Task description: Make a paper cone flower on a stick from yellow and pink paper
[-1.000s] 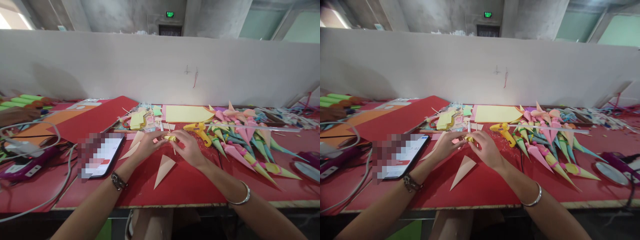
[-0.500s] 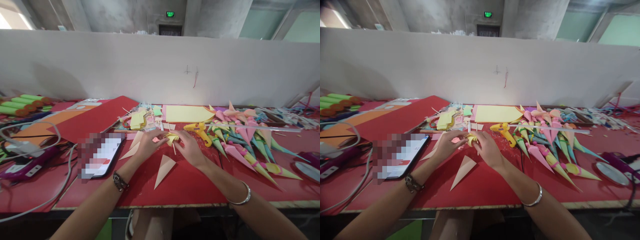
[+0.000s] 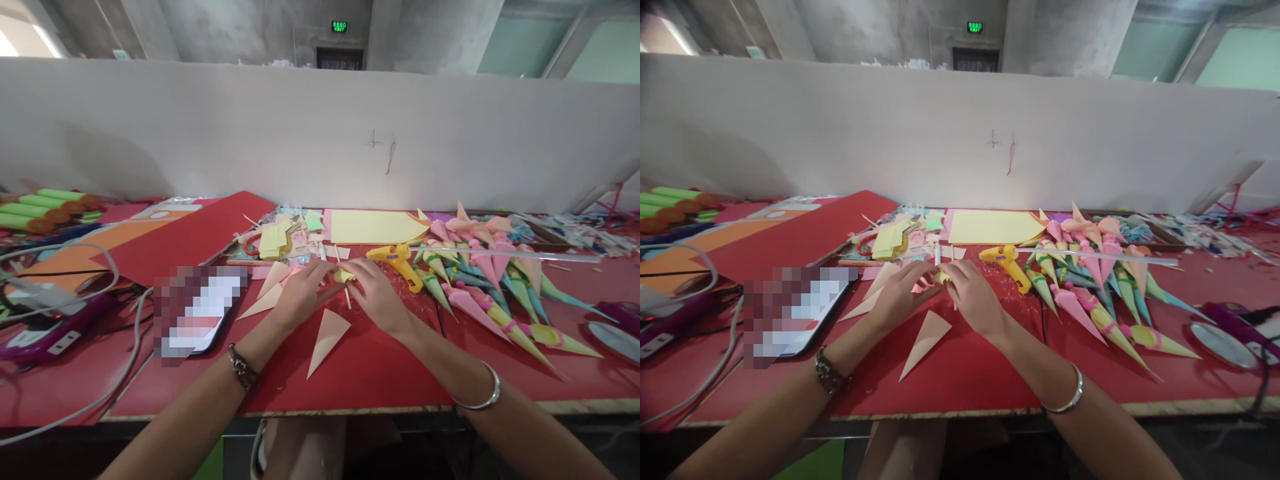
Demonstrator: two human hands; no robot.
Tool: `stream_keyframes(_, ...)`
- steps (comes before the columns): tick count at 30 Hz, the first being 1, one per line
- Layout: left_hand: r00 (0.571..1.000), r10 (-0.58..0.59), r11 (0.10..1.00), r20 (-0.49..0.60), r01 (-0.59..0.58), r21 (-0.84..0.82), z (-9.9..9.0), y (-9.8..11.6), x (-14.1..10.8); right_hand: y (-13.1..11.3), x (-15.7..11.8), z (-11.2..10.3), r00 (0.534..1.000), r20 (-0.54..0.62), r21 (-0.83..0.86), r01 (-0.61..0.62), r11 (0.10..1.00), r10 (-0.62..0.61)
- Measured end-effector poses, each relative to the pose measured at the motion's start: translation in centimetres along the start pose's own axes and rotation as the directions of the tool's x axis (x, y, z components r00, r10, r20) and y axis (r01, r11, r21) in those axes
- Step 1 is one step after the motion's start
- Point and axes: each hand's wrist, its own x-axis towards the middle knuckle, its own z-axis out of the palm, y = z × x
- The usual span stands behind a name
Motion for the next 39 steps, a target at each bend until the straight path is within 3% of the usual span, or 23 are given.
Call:
stream_keyframes(7,1.000,-0.007,0.997,-0.004,0.007,0.078,-0.2,0.1,0.1,-0.3,-0.1,0.1,1.000,0.010,0.083,0.008,0.997,-0.009)
stream_keyframes(13,0.999,0.037,0.994,0.000,-0.037,0.107,-0.3,0.2,0.2,-0.5,-0.1,0.0,0.992,-0.069,0.170,-0.092,0.981,0.105)
stream_keyframes(24,0.964,0.186,0.971,-0.192,-0.151,0.184,-0.1,0.0,0.3,-0.6,0.1,0.2,0.960,-0.078,0.456,-0.205,0.866,0.269)
stream_keyframes(32,0.925,0.261,0.965,-0.276,-0.239,0.112,-0.1,0.1,0.3,-1.0,0.3,0.1,0.926,-0.055,0.629,-0.259,0.733,0.375)
stream_keyframes(39,0.925,0.221,0.966,-0.308,-0.252,-0.065,-0.1,0.4,0.6,-0.9,0.4,0.0,0.892,0.002,0.698,-0.325,0.638,0.452)
